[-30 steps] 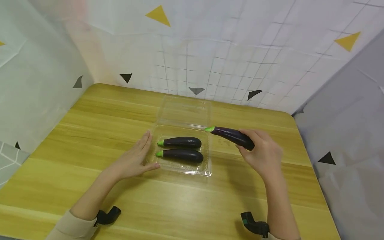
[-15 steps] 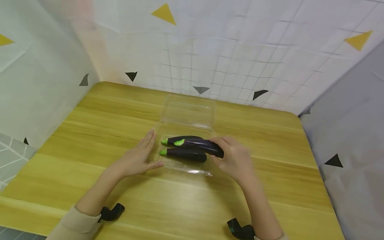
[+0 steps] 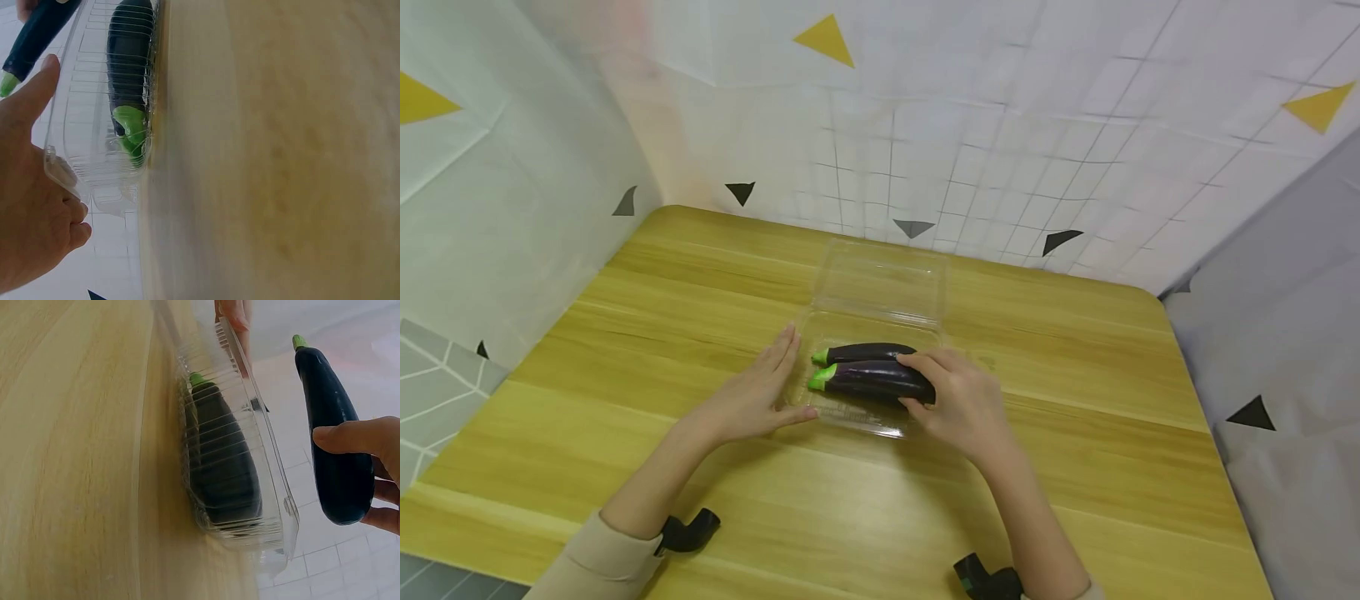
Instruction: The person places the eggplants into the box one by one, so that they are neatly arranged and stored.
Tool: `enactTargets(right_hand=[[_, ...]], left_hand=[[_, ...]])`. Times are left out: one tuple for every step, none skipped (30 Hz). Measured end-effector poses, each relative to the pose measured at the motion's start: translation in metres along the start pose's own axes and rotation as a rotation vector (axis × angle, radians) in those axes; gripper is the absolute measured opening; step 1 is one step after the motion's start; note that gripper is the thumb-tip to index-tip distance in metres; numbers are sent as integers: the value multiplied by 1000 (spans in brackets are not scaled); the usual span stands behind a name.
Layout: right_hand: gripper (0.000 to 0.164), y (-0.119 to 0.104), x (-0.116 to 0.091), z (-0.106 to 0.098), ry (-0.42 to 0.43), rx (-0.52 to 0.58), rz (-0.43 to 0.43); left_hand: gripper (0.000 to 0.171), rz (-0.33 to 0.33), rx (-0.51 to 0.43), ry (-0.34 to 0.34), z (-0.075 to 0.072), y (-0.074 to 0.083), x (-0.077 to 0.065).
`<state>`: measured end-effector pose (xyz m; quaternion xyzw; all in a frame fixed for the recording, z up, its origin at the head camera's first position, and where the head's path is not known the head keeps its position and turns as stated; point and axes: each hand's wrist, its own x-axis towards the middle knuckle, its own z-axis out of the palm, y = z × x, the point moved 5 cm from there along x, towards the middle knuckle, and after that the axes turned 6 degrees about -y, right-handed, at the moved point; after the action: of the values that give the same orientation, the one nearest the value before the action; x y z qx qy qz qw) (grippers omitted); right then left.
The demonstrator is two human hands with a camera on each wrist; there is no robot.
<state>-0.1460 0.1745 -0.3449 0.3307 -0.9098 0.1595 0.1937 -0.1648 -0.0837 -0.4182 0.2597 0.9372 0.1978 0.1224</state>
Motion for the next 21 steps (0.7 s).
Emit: enactTargets(right_hand=[[55, 0, 0, 0, -3, 1, 1], [55, -1, 1, 0, -6, 2, 3], [56, -1, 1, 0, -8, 2, 4], [55, -1, 2, 0, -9, 5, 4], [55, -1, 2, 0, -10, 6, 3], [55, -2, 3, 0, -12, 8, 2], [55, -2, 3, 0, -12, 8, 1], [55, -2, 3, 0, -13, 9, 0], [54, -2, 3, 1, -13, 11, -1], [54, -2, 3, 1, -13, 9, -2], [54, -2, 2, 2, -13, 9, 0], [54, -2, 1, 2, -14, 8, 2], [55, -2, 0, 2, -14, 7, 4], [55, -2, 0, 3, -14, 5, 6], [55, -3, -1, 3, -14, 4, 7], [56, -3, -1, 3, -16, 2, 9], [56, -4, -1, 3, -18, 2, 10], [56, -4, -1, 3, -19, 1, 11], [57, -5, -1, 3, -21, 2, 12], [57, -5, 0, 3, -22, 1, 12], [57, -5, 1, 3, -22, -1, 10]], left_hand=[[109, -1, -2, 0, 0, 0, 0], [109, -3, -4, 0, 0, 0, 0], [109, -5, -5, -1, 0, 0, 0], [109, -7, -5, -3, 0, 0, -1], [109, -8, -6, -4, 0, 0, -1], [109, -10, -9, -5, -1, 0, -1], [109, -13, -10, -5, -1, 0, -1], [109, -15, -12, -6, -1, 0, -1], [109, -16, -16, -6, -1, 0, -1], [109, -17, -19, -4, -1, 0, -1], [109, -16, -20, -4, -1, 0, -1], [109, -17, -21, -6, 0, 0, -1], [109, -17, -14, -8, 0, 0, -1], [109, -16, -8, -8, 1, 0, -1], [109, -13, -5, -8, 1, 0, -1], [110, -13, 1, -9, 1, 0, -1], [110, -11, 5, -9, 1, 0, -1], [110, -12, 3, -9, 1, 0, -1], [110, -11, 3, -8, 1, 0, -1], [110, -10, 1, -6, 0, 0, -1], [110, -9, -4, -5, 0, 1, -2]])
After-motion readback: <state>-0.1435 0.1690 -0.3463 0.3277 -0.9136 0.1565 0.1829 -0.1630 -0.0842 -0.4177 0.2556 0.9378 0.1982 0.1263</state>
